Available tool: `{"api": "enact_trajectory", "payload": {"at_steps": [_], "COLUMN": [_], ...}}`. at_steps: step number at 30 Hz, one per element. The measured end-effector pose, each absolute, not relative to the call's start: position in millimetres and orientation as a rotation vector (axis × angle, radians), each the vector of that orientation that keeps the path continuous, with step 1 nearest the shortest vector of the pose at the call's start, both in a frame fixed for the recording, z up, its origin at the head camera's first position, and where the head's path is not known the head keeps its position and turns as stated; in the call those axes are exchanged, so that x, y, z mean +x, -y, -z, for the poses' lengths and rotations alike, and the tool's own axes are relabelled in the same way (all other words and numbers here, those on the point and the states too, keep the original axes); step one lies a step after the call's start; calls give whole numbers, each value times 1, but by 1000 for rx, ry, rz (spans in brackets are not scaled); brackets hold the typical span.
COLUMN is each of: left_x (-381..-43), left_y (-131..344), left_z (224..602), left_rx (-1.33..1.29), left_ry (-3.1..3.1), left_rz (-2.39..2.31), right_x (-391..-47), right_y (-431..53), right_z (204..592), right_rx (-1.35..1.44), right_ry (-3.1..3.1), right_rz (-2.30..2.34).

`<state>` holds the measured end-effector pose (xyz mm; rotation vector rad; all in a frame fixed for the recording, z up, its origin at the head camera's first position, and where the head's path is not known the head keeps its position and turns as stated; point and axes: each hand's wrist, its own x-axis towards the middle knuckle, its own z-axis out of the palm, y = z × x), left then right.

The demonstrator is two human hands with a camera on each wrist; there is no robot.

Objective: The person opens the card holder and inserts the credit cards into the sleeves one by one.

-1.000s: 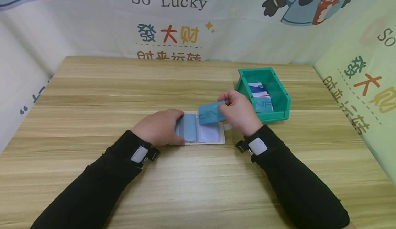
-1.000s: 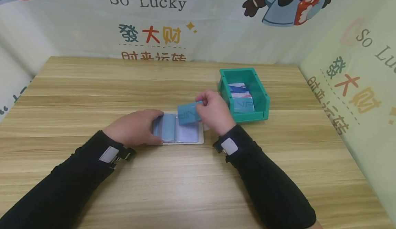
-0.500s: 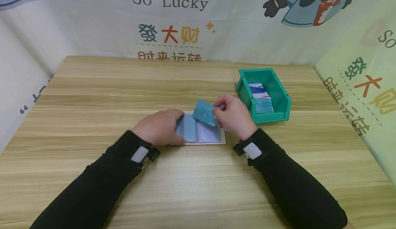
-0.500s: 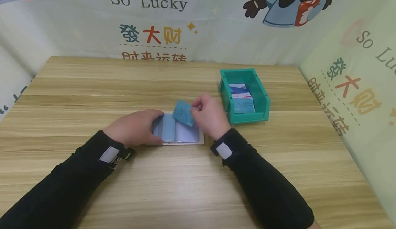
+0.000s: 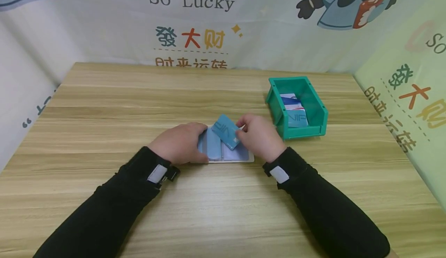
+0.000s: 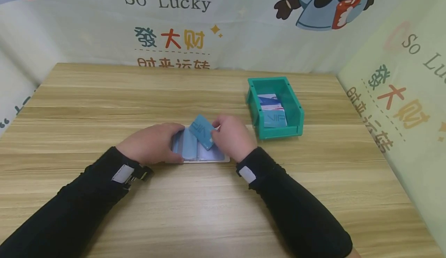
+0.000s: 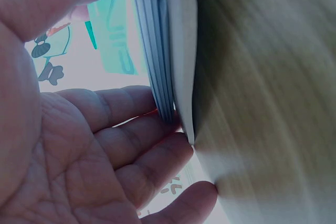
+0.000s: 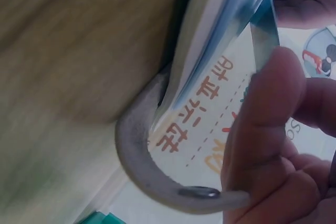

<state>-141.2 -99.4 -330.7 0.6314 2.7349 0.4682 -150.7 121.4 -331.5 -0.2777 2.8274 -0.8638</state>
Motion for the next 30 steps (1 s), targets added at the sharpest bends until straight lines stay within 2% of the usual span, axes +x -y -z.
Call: {"api": "enact_trajectory", "payload": {"at_steps": [16, 30], "left_x": [-141, -141], "left_y": [100, 101], "left_z": [329, 330], "left_rx": [624, 632], "left_ry": [-2719, -2722], "left_rz": [-461, -473], "right_x": [-142, -136], "right_y": [-110, -104], "right_z": [333, 334], "right_rx": [-476, -572], "right_ry": [-2789, -2772], "right_rz": [491, 498]}}
